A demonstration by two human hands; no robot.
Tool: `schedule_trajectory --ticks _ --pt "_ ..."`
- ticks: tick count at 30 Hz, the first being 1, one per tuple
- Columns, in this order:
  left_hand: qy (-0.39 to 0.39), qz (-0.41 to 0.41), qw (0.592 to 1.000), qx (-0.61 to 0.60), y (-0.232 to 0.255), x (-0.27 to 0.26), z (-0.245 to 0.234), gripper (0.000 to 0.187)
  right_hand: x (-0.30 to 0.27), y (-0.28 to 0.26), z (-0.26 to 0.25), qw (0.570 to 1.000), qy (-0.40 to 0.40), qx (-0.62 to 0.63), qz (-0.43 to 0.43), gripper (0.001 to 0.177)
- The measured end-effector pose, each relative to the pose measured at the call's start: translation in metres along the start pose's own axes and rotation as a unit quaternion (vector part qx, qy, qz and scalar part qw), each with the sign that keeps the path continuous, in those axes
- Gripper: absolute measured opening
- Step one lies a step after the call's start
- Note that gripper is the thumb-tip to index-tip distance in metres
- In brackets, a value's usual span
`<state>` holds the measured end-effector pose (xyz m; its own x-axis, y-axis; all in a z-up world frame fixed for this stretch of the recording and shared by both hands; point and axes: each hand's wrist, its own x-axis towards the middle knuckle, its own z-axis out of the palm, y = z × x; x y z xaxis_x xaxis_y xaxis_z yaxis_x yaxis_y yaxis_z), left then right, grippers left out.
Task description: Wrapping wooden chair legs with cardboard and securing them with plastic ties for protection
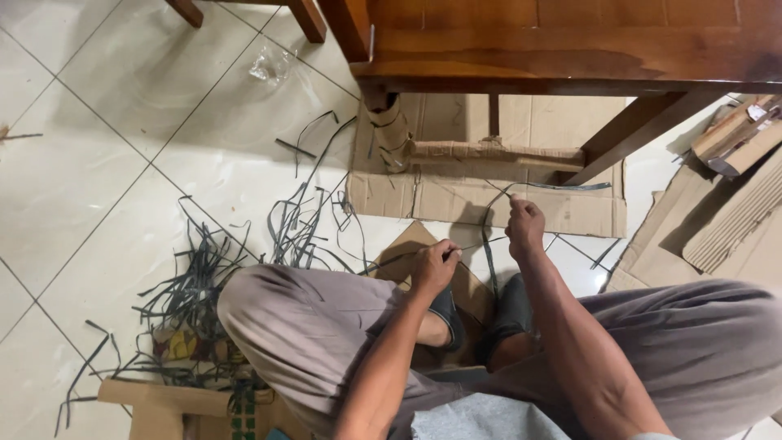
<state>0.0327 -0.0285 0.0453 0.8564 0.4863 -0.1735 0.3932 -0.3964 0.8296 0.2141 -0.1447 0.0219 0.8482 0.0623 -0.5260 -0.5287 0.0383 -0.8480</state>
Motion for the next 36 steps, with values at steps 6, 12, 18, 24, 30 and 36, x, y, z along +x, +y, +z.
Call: schedule_trajectory --ticks 6,12,18,24,30,36 --pt "0.016 0.093 0.993 0.07 0.018 0.033 0.005 0.023 0.037 0.038 -0.033 0.987 0.151 0.05 0.018 0.022" --pt "0.028 0.245 0.964 0.101 0.054 0.086 0.007 0.029 0.045 0.03 -0.04 0.98 0.176 0.084 0.049 0.015" --pt "-0.064 0.277 0.93 0.232 0.091 0.145 0.051 0.035 0.039 -0.026 -0.033 0.984 0.136 0.098 0.057 0.014" --pt "-0.108 0.291 0.908 0.281 0.106 0.182 0.075 0.055 0.029 -0.079 -0.004 0.978 0.11 0.156 0.079 0.016" --pt "-0.085 0.306 0.909 0.27 0.088 0.211 0.093 0.048 0.053 -0.054 0.004 0.962 0.081 0.251 0.072 0.017" --pt "-0.089 0.257 0.95 0.152 0.047 0.244 0.128 0.031 0.049 -0.076 0.015 0.941 0.078 0.318 0.092 0.033"
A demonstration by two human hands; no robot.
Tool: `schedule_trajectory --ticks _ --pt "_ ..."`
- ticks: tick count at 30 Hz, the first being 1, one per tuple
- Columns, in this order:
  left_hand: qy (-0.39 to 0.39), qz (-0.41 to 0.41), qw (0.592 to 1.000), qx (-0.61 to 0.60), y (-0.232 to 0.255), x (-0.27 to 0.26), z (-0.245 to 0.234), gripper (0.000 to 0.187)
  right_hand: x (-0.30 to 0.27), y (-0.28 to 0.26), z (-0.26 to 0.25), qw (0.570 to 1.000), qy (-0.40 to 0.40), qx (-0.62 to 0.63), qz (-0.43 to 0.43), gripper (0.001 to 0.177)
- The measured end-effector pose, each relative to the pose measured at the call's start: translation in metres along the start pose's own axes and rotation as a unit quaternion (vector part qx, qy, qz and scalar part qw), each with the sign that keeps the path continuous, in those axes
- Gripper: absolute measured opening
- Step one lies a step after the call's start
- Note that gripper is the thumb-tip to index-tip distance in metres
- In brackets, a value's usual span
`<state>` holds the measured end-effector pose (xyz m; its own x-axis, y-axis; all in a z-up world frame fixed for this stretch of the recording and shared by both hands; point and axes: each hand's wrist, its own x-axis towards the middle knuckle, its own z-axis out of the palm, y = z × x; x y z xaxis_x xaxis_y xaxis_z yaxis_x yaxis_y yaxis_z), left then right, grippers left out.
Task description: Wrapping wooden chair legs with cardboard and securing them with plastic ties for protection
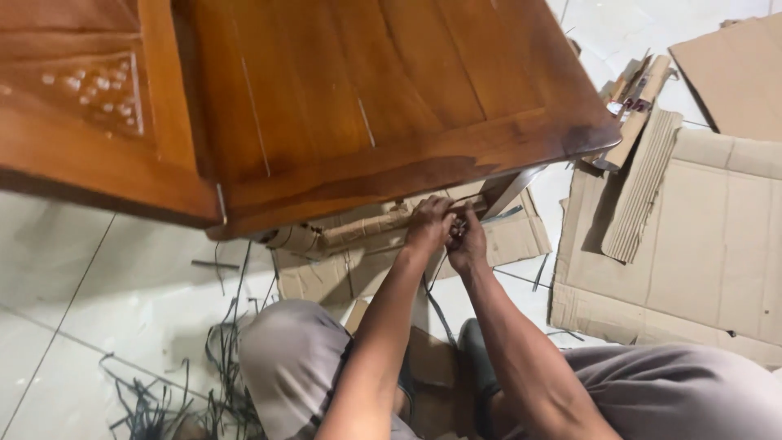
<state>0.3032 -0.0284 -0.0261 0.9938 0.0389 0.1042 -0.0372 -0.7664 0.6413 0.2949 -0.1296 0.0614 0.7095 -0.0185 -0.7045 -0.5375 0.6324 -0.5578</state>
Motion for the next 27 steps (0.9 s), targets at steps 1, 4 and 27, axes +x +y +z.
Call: schedule_trajectory --ticks 1,4,27 --pt "-0.003 0.005 1.0 0.001 -0.001 0.001 -0.002 0.031 0.009 0.003 -0.001 1.0 0.002 0.005 -0.003 0.033" --pt "-0.025 -0.022 0.999 -0.038 -0.009 0.003 -0.001 0.031 0.025 0.01 0.001 0.999 -0.005 0.053 0.012 0.036" --pt "-0.132 -0.249 0.948 -0.15 0.063 0.029 -0.075 0.06 0.036 0.009 -0.01 0.999 -0.004 -0.017 0.043 0.028"
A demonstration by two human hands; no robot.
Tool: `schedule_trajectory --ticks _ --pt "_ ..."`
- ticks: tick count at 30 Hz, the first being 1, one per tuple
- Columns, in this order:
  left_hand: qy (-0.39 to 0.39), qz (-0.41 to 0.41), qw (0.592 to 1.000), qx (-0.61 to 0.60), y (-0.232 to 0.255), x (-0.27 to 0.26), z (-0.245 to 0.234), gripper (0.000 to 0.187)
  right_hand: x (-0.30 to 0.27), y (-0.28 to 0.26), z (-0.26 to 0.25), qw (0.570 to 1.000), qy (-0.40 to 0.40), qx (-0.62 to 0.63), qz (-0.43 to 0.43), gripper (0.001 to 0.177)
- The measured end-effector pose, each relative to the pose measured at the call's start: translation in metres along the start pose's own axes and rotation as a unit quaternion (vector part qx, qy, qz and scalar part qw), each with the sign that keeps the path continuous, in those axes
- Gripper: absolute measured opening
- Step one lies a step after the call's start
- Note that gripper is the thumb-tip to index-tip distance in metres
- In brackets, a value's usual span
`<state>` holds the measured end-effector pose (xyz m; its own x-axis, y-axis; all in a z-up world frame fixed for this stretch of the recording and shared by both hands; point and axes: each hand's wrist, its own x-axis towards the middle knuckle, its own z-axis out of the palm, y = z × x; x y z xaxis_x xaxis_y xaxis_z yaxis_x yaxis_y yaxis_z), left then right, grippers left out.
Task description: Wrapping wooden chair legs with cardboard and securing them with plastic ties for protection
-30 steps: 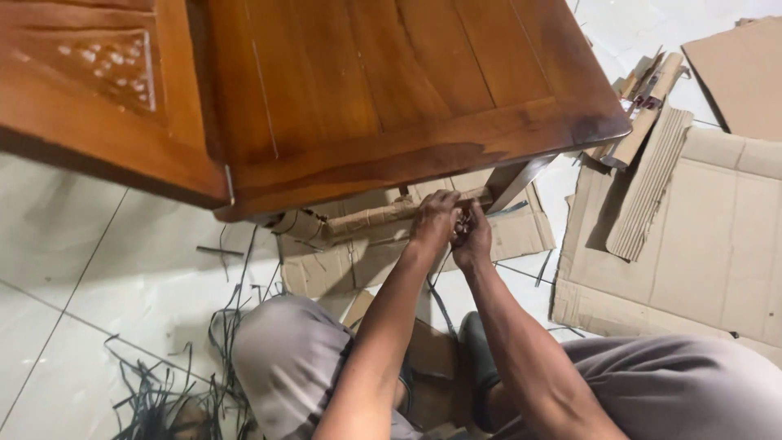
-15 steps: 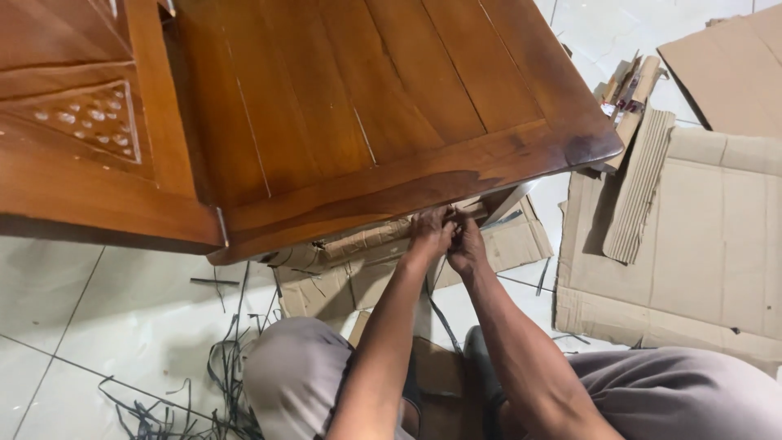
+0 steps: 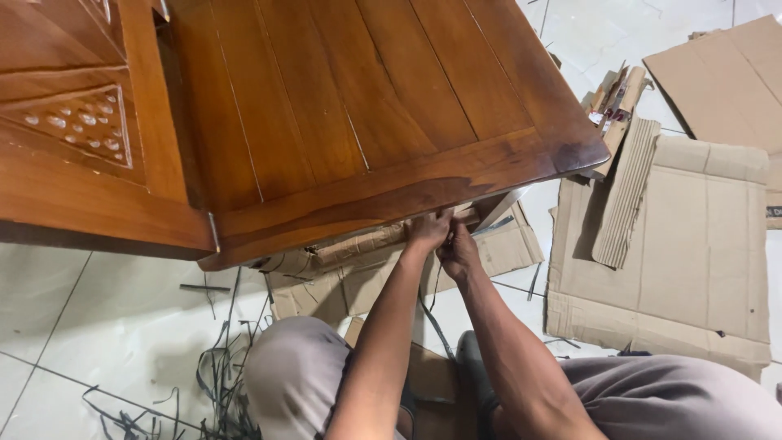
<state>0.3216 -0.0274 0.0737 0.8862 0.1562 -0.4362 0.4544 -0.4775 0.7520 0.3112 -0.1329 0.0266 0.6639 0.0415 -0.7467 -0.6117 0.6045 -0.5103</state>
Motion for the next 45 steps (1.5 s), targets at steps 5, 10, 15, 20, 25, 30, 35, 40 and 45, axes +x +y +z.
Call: schedule_trajectory --ticks 5,10,15,20,25,30,35,40,45 --pt "0.048 -0.037 0.998 0.011 -0.058 0.054 0.048 0.059 0.004 0.001 0.0 1.0 0.003 -0.018 0.003 0.029" --pt "0.08 0.012 0.992 0.092 -0.084 0.06 0.072 0.045 -0.032 -0.01 0.019 1.0 -0.004 0.0 -0.008 0.027" --pt "0.142 0.058 0.987 0.044 -0.052 0.026 0.057 0.041 -0.031 -0.006 0.013 0.997 -0.007 -0.069 -0.034 0.03" --pt "0.14 0.078 0.986 0.043 -0.066 0.039 0.061 0.034 -0.041 -0.009 0.015 0.991 0.015 -0.118 -0.063 0.035" --pt "0.14 0.1 0.985 0.033 -0.055 0.027 0.05 0.032 -0.057 0.0 0.004 0.982 0.038 -0.157 -0.096 0.032" --pt "0.164 0.146 0.975 0.02 -0.047 0.018 0.043 0.024 -0.026 0.021 -0.02 0.968 0.125 -0.127 -0.179 0.021" --pt "0.159 0.163 0.973 -0.025 -0.047 0.012 0.043 0.022 -0.047 0.009 -0.007 0.947 0.125 -0.189 -0.228 0.017" --pt "0.162 0.154 0.973 -0.063 -0.059 0.02 0.051 0.013 -0.043 -0.002 0.003 0.919 0.113 -0.263 -0.272 0.02" --pt "0.167 0.178 0.966 -0.085 -0.06 0.021 0.054 0.011 -0.025 -0.017 0.003 0.836 0.122 -0.438 -0.306 0.024"
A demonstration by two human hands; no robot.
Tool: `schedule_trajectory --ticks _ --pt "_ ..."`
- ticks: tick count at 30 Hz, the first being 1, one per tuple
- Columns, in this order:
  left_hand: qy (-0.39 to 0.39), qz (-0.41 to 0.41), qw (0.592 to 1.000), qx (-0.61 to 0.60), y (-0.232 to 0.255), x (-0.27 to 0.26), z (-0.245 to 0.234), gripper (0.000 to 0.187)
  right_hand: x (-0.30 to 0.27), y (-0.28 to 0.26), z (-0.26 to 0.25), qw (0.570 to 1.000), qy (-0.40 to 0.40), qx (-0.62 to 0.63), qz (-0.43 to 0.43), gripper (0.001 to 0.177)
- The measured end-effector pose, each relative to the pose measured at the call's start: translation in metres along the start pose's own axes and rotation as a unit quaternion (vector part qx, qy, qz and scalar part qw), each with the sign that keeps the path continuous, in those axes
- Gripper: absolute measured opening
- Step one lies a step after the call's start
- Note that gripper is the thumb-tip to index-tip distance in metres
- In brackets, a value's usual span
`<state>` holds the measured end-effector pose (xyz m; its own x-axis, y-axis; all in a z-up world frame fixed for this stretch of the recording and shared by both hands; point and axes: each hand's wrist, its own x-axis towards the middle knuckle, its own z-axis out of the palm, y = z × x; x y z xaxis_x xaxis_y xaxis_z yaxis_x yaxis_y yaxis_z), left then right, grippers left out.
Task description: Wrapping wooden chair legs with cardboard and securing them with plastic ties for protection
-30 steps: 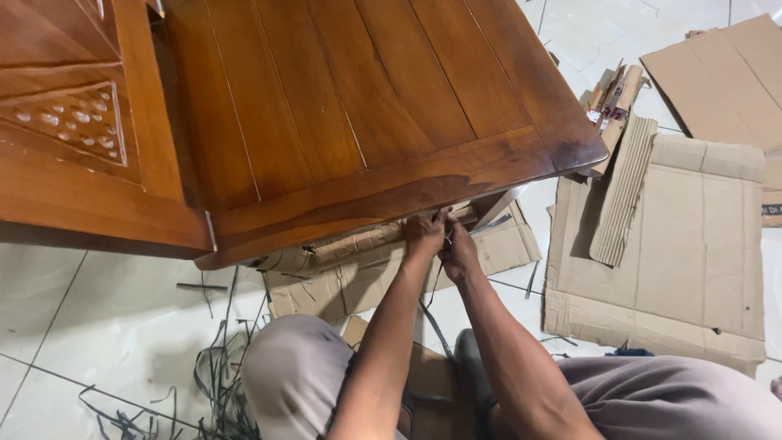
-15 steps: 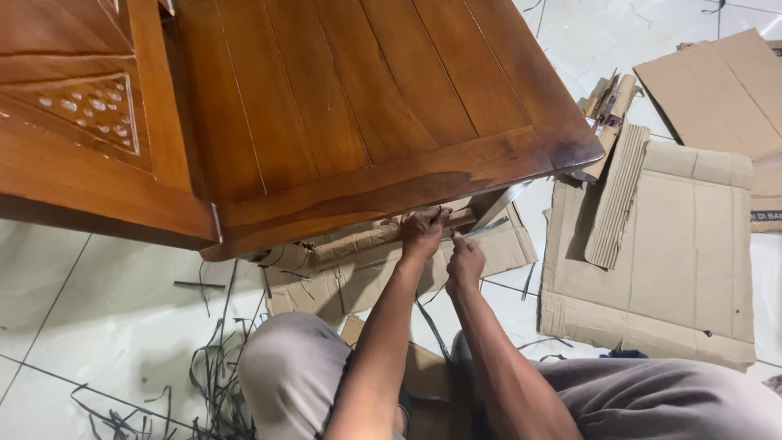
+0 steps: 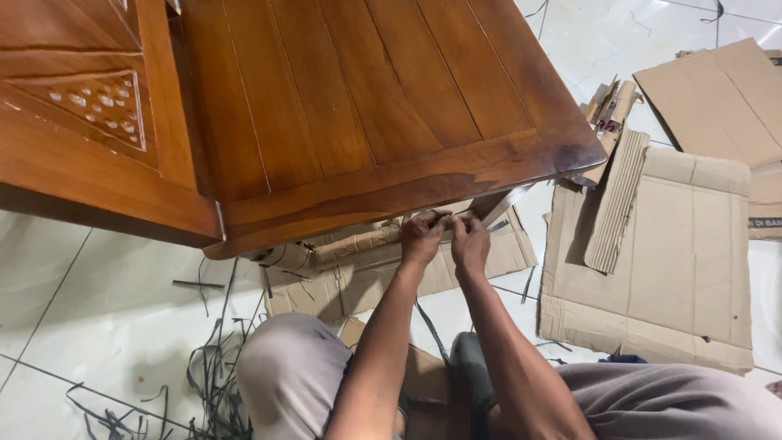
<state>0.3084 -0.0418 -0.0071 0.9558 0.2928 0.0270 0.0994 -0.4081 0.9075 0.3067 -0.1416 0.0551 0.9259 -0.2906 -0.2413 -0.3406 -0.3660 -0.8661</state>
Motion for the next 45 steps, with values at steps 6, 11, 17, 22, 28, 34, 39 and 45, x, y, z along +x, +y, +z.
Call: schedule_trajectory --ticks 6,11,17,22,28,34,39,45 --pt "0.003 -0.023 1.0 0.019 0.0 -0.002 -0.002 0.014 0.016 -0.011 0.005 1.0 -0.016 -0.004 -0.012 0.02" --pt "0.04 0.046 0.998 -0.014 0.02 -0.012 -0.016 0.008 0.017 -0.014 0.003 0.999 -0.039 0.012 -0.012 0.027" --pt "0.042 0.097 0.994 -0.009 0.006 -0.01 -0.014 0.004 0.024 -0.006 0.009 0.998 -0.055 0.04 0.001 0.028" --pt "-0.017 0.159 0.984 0.074 -0.019 -0.006 -0.011 0.007 0.033 0.006 0.013 0.997 -0.067 -0.03 -0.011 0.034" --pt "-0.066 0.226 0.924 0.301 -0.059 -0.001 0.002 0.019 0.025 -0.008 0.004 0.987 -0.101 -0.127 -0.008 0.04" --pt "-0.057 0.245 0.894 0.37 -0.09 0.005 0.012 0.021 0.026 -0.007 -0.001 0.982 -0.126 -0.14 -0.031 0.043" --pt "-0.053 0.248 0.877 0.409 -0.078 -0.001 0.01 0.021 0.029 -0.002 -0.002 0.979 -0.142 -0.146 -0.028 0.049" --pt "-0.055 0.205 0.935 0.285 -0.05 -0.005 0.0 0.013 0.027 -0.008 -0.006 0.972 -0.164 -0.164 -0.033 0.059"
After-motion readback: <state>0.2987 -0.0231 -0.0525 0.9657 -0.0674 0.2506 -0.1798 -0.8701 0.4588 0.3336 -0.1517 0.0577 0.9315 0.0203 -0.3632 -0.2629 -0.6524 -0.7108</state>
